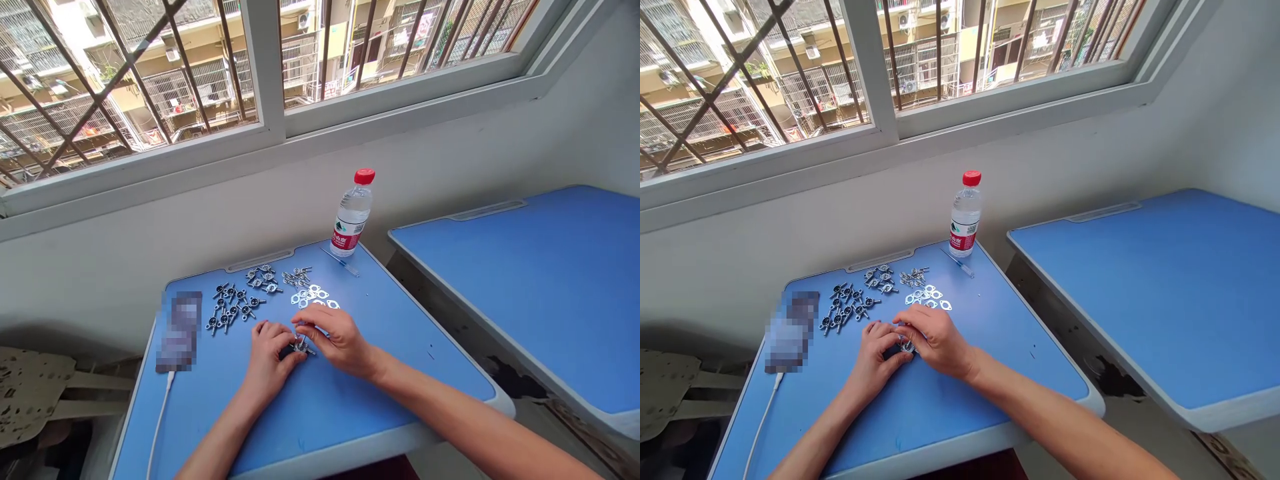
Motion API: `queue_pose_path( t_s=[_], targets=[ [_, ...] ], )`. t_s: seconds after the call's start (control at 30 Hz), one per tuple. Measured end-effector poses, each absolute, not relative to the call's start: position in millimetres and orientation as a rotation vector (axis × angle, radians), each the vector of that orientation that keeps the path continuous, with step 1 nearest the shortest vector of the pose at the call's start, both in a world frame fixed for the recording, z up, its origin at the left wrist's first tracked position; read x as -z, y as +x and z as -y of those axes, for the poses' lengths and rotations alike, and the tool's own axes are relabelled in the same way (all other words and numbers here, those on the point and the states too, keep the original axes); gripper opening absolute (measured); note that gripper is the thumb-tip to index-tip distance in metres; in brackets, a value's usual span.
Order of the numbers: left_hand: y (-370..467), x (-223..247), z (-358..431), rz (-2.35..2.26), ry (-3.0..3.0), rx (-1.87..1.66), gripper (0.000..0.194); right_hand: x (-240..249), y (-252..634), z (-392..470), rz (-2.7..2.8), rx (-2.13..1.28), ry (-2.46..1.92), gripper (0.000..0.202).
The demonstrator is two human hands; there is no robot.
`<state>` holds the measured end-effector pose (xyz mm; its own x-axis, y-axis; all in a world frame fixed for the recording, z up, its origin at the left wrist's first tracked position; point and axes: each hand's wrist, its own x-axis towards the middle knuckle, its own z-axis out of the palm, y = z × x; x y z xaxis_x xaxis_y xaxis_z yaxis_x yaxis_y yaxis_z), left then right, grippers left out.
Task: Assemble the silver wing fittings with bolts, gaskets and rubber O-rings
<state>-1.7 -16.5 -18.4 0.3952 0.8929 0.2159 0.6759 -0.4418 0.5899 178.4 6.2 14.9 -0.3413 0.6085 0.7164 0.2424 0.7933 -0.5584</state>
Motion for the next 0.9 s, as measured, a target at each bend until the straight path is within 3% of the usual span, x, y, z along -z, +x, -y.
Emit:
queue_pose_path(
  t_s=[0.37,0.53,0.9],
  targets=[
    [-2,19,17,-1.350,2.257,-0.737,0.006,-20,178,-5,2.016,-0.396,-0.551,0.020],
    [-1,21,17,-1.373,2.278,-0.787,0.017,-24,175,-3,2.047,-0.456,-0.467,0.026],
    [1,16,18,-1.375,2.279,-0.753,0.006,-24,173,-3,1.945,-0.514,-0.708,0.020]
  ],
)
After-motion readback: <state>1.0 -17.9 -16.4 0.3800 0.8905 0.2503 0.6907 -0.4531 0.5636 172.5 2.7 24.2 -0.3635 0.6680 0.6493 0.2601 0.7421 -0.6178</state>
